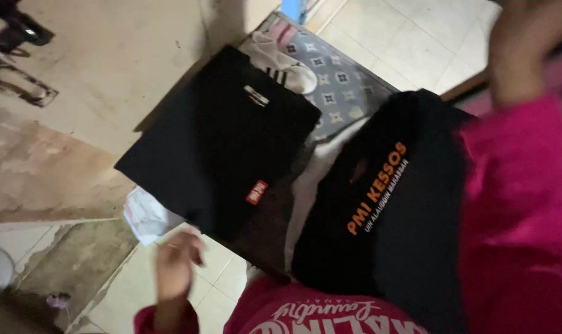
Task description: The person folds a pair of white socks and places them on a table. They then proceed to fold several t-shirts, including black and brown ones, using a piece of cardboard as a guide to ensure uniform size. The folded items are stacked on the table.
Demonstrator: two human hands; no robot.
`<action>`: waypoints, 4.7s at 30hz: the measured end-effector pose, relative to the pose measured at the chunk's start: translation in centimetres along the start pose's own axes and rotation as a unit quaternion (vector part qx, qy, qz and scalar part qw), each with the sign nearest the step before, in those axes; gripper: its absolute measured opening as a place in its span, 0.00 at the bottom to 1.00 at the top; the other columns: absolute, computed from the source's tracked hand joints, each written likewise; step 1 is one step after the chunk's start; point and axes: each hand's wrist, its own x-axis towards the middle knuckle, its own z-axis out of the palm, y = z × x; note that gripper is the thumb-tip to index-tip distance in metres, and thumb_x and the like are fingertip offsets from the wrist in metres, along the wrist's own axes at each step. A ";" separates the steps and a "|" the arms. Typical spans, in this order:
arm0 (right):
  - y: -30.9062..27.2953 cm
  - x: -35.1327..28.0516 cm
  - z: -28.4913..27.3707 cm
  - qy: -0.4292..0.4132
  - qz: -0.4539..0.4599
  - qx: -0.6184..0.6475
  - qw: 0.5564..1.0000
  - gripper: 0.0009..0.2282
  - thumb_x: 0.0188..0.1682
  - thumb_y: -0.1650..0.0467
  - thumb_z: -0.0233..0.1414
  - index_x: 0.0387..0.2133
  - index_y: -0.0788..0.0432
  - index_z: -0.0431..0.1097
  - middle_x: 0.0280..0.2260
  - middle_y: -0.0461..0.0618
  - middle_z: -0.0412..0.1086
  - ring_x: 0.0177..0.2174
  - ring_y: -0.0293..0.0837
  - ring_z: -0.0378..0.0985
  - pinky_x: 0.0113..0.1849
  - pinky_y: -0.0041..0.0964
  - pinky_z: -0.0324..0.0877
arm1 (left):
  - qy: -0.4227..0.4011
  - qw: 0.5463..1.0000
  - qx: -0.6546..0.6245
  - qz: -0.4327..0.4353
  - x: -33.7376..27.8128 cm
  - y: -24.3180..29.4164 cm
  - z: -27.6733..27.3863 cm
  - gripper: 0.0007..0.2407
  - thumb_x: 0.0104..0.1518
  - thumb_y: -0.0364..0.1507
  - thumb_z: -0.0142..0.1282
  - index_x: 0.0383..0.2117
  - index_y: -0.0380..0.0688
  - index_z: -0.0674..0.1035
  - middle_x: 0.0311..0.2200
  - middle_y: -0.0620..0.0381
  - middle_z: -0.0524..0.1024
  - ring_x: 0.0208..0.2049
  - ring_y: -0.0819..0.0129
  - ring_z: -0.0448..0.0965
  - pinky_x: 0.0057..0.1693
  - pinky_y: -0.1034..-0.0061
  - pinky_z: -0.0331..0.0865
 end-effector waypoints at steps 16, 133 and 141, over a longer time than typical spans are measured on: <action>-14.9 -50.2 -24.3 0.185 0.609 0.263 0.726 0.07 0.53 0.81 0.50 0.39 0.59 0.69 0.29 0.45 0.71 0.26 0.36 0.71 0.30 0.30 0.71 | -0.213 0.900 0.379 0.025 -13.0 -8.8 16.8 0.21 0.53 0.36 0.62 0.49 0.35 0.73 0.39 0.37 0.80 0.41 0.41 0.81 0.46 0.57 0.74; -2.8 -48.0 -52.8 -0.427 0.092 -0.528 0.729 0.14 0.48 0.71 0.52 0.48 0.49 0.72 0.44 0.46 0.75 0.39 0.50 0.75 0.45 0.51 0.66 | -0.811 0.384 0.439 0.052 10.6 -2.6 49.5 0.16 0.39 0.26 0.65 0.39 0.44 0.85 0.40 0.55 0.84 0.45 0.60 0.81 0.51 0.66 0.74; -7.5 -53.8 -59.1 -0.313 0.267 -0.666 0.622 0.12 0.60 0.69 0.45 0.52 0.38 0.72 0.48 0.45 0.68 0.52 0.56 0.67 0.55 0.73 0.53 | -0.810 0.302 0.483 0.139 9.5 -1.9 46.9 0.13 0.50 0.34 0.64 0.43 0.52 0.87 0.39 0.53 0.85 0.46 0.56 0.81 0.54 0.63 0.69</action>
